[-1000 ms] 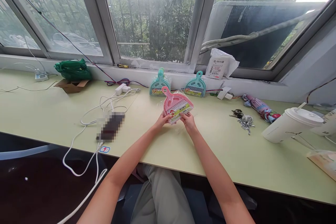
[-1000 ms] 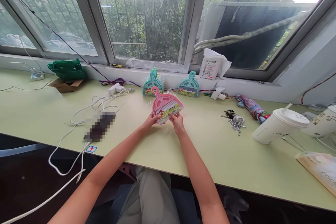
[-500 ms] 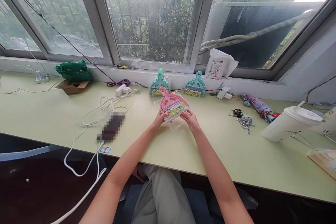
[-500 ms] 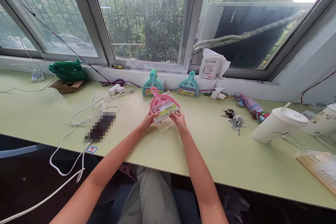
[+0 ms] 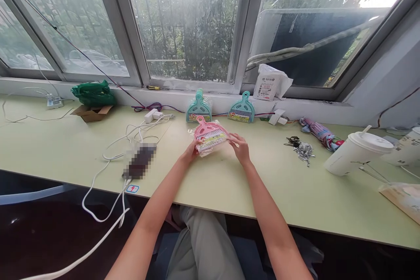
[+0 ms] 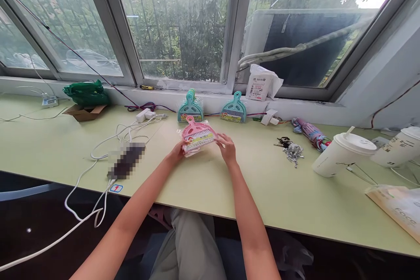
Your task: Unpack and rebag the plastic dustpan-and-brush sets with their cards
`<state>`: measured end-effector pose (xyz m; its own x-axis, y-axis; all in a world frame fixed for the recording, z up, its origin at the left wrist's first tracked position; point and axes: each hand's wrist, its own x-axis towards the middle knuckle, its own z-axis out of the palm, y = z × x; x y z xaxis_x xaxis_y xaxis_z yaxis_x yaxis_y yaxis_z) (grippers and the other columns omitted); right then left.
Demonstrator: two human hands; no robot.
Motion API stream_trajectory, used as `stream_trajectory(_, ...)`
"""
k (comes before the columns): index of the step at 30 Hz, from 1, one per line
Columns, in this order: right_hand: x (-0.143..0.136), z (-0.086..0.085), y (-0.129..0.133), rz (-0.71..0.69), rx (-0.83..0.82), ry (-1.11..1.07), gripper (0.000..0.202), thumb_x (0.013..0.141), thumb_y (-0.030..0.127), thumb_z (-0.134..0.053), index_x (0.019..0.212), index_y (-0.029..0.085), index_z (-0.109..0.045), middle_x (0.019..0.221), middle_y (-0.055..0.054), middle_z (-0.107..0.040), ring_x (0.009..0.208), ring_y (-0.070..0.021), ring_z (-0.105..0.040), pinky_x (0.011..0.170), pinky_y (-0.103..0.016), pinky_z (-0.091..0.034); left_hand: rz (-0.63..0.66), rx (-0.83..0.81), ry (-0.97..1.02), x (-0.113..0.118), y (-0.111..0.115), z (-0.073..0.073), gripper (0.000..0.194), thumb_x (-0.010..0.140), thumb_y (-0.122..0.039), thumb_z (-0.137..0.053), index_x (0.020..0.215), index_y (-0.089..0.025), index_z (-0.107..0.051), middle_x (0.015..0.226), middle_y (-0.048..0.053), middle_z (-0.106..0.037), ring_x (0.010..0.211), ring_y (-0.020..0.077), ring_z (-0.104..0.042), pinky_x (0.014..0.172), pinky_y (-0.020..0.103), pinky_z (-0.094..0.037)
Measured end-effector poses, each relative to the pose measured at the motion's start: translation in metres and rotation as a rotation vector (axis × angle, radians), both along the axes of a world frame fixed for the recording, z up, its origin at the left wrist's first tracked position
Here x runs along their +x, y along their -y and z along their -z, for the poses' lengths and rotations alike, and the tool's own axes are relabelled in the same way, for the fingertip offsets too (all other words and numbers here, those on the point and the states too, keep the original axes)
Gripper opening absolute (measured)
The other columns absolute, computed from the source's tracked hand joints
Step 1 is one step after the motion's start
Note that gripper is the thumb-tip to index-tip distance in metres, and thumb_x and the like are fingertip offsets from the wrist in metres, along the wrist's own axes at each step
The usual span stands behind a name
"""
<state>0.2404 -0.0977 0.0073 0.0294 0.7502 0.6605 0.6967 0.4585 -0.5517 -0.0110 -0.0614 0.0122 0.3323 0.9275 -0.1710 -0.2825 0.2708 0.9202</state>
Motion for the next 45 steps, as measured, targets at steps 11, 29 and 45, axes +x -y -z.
stream_trajectory(11,-0.004,0.017,-0.008,0.025,-0.153,-0.378,0.032,0.076,0.048,-0.063,0.086,0.019,-0.073,0.109,-0.011,-0.062,0.089,-0.021,-0.063,0.081,-0.037,-0.052,0.266,0.151,-0.097,-0.002,0.008,-0.004,0.061,0.071,-0.03,-0.066,0.128,-0.015,-0.05,0.085,0.007,-0.067,0.052,0.0087,-0.055,0.04,0.018,-0.043)
stream_trajectory(29,-0.024,0.039,-0.051,0.073,-0.23,-0.501,0.031,0.072,0.032,-0.058,0.097,0.015,-0.059,0.094,-0.011,-0.07,0.078,-0.0205,-0.066,0.078,-0.036,-0.052,-0.315,0.576,-0.746,-0.008,-0.022,0.009,0.027,0.076,-0.025,-0.063,0.103,-0.024,-0.064,0.085,0.005,-0.069,0.083,0.0203,-0.063,0.081,0.031,-0.047)
stream_trajectory(45,-0.121,0.034,-0.219,0.177,-0.038,-0.106,0.05,0.085,0.024,-0.034,0.135,0.023,-0.039,0.152,-0.011,-0.027,0.142,-0.0278,-0.023,0.107,-0.052,-0.033,-0.713,0.485,-1.242,-0.041,-0.173,0.017,0.051,0.09,-0.023,-0.041,0.14,-0.018,-0.034,0.14,0.022,-0.04,0.127,0.0331,-0.043,0.092,0.042,-0.041)
